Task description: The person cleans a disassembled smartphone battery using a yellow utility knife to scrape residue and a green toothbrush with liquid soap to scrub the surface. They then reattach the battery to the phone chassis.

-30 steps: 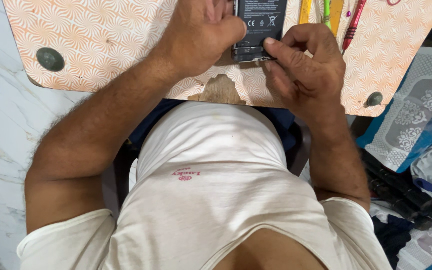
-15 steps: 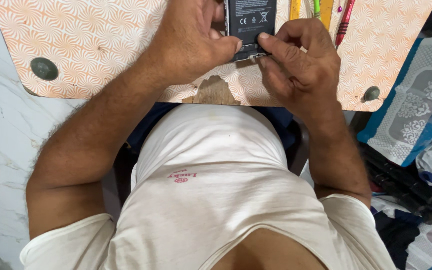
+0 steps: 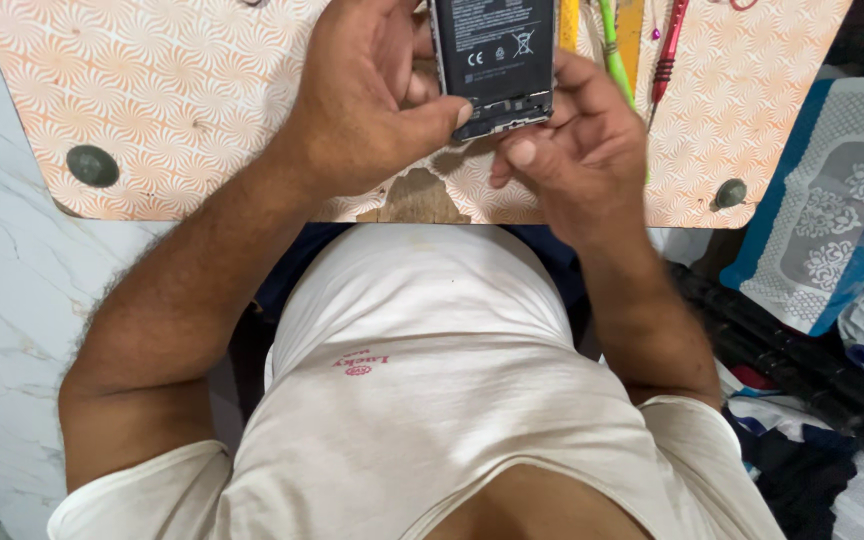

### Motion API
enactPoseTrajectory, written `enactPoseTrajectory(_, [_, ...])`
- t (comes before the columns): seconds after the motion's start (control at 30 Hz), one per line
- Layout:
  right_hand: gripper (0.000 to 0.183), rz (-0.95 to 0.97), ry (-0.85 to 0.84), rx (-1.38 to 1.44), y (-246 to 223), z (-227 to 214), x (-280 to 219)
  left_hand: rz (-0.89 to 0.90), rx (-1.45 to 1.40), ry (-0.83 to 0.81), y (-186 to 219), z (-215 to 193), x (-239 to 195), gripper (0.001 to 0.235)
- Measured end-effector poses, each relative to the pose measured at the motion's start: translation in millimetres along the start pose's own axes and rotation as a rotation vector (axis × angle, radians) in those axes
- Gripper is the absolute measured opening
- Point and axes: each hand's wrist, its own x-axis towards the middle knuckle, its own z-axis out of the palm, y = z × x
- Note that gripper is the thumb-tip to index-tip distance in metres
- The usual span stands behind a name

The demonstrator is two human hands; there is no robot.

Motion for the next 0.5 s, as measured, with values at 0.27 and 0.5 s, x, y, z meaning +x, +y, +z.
enactPoseTrajectory(0.27, [0.032, 0.06, 0.046, 0.047, 7.0, 4.9, -0.1, 0.045, 0.029, -0.039, 3.7, -1.1, -1.2, 0.064])
enactPoseTrajectory(0.5, [0.033, 0.051, 0.052, 0.048, 7.8, 2.9, 0.0, 0.018, 0.181, -0.024, 8.7, 0.6, -0.1, 0.069])
